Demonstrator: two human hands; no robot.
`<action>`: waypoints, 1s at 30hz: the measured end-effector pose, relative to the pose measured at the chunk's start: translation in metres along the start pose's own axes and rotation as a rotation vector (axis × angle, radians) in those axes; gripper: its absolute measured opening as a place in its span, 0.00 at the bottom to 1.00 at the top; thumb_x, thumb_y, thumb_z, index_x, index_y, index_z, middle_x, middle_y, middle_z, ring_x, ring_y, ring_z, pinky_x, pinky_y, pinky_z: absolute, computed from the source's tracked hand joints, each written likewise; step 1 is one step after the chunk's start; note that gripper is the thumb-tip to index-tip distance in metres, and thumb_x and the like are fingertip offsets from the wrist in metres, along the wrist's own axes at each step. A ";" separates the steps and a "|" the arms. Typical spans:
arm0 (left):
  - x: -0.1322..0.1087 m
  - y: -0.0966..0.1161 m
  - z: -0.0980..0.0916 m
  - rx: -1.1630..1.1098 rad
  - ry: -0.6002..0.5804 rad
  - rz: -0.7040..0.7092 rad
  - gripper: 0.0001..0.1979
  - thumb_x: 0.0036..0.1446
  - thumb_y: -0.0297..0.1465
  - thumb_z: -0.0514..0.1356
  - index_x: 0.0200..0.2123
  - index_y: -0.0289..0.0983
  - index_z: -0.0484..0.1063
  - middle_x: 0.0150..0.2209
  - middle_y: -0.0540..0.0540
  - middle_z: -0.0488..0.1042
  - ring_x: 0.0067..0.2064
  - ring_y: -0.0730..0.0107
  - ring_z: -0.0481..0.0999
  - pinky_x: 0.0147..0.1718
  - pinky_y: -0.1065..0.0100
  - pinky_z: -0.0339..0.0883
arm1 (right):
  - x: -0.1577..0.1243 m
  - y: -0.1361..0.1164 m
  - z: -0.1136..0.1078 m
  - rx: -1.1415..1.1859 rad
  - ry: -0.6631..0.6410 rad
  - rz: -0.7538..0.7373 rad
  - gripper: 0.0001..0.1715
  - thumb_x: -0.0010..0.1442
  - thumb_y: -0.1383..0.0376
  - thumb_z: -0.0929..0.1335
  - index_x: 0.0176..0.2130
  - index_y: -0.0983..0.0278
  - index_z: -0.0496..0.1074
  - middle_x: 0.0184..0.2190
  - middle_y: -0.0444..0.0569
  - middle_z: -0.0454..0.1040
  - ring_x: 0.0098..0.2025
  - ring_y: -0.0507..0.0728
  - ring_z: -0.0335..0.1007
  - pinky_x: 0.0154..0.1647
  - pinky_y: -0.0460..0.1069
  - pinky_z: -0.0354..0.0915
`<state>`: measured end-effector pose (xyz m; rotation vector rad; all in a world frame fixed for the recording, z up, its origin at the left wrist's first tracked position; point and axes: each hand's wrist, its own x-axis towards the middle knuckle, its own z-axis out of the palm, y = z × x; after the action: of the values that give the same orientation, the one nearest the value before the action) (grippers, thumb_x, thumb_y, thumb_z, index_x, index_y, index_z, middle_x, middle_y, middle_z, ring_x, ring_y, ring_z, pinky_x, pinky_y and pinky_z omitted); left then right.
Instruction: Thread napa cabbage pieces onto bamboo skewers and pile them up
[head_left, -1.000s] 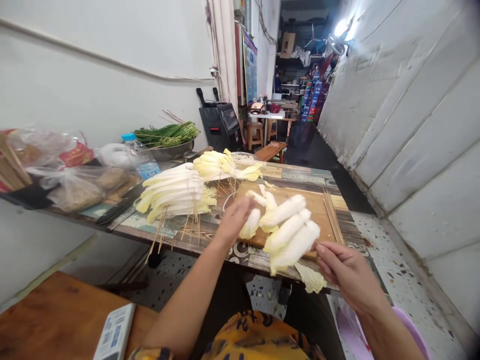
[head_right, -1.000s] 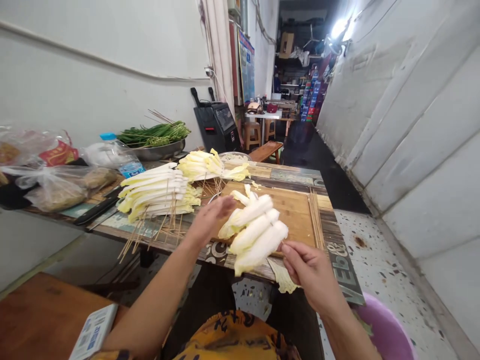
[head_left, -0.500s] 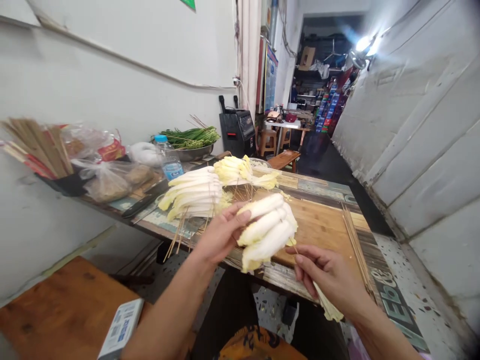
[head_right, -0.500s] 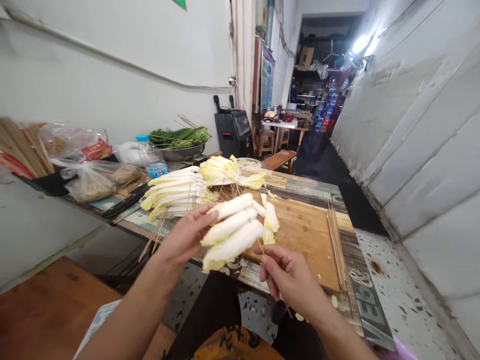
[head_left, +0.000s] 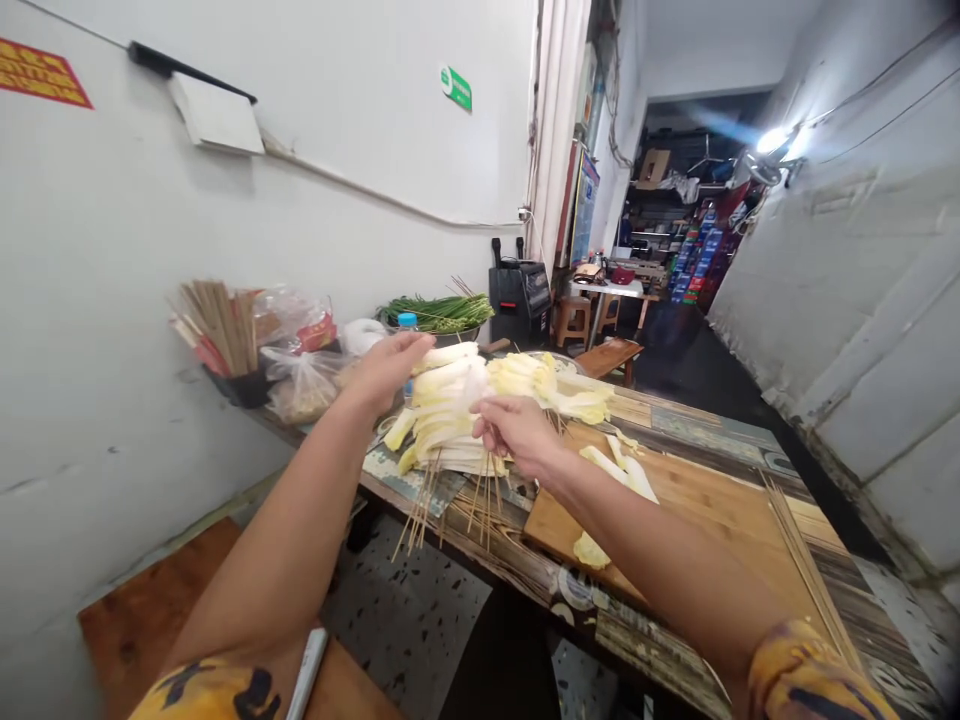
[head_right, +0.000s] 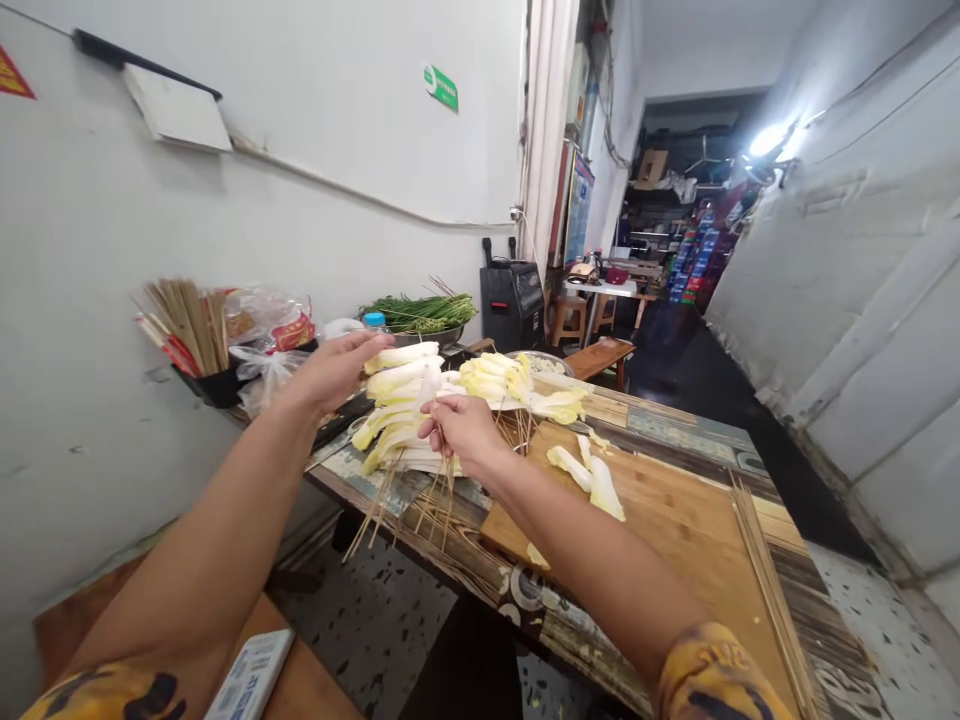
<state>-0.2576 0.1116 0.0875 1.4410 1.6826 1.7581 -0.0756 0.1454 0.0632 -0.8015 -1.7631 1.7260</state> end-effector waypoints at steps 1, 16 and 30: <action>-0.007 0.005 -0.001 0.016 0.008 0.005 0.15 0.53 0.42 0.59 0.37 0.37 0.73 0.36 0.44 0.75 0.35 0.65 0.73 0.33 0.64 0.67 | -0.006 -0.006 -0.005 0.009 -0.015 -0.010 0.09 0.63 0.70 0.62 0.33 0.68 0.69 0.18 0.38 0.67 0.13 0.43 0.55 0.11 0.39 0.48; -0.152 0.056 0.189 0.125 -0.415 0.340 0.19 0.60 0.34 0.53 0.53 0.36 0.68 0.54 0.39 0.70 0.57 0.57 0.66 0.58 0.57 0.54 | -0.251 0.098 -0.175 -0.263 0.521 0.215 0.29 0.57 0.45 0.62 0.42 0.68 0.68 0.20 0.39 0.62 0.13 0.44 0.47 0.14 0.43 0.45; -0.200 0.024 0.327 0.754 -0.821 0.650 0.27 0.63 0.39 0.45 0.62 0.30 0.55 0.64 0.34 0.54 0.66 0.52 0.48 0.62 0.52 0.42 | -0.266 0.119 -0.184 -1.191 0.636 0.417 0.15 0.63 0.65 0.59 0.41 0.65 0.73 0.31 0.57 0.78 0.34 0.60 0.75 0.31 0.48 0.59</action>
<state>0.1031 0.1335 -0.0431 2.7566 1.4992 0.4395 0.2448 0.0744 -0.0422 -2.0171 -2.0913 0.2763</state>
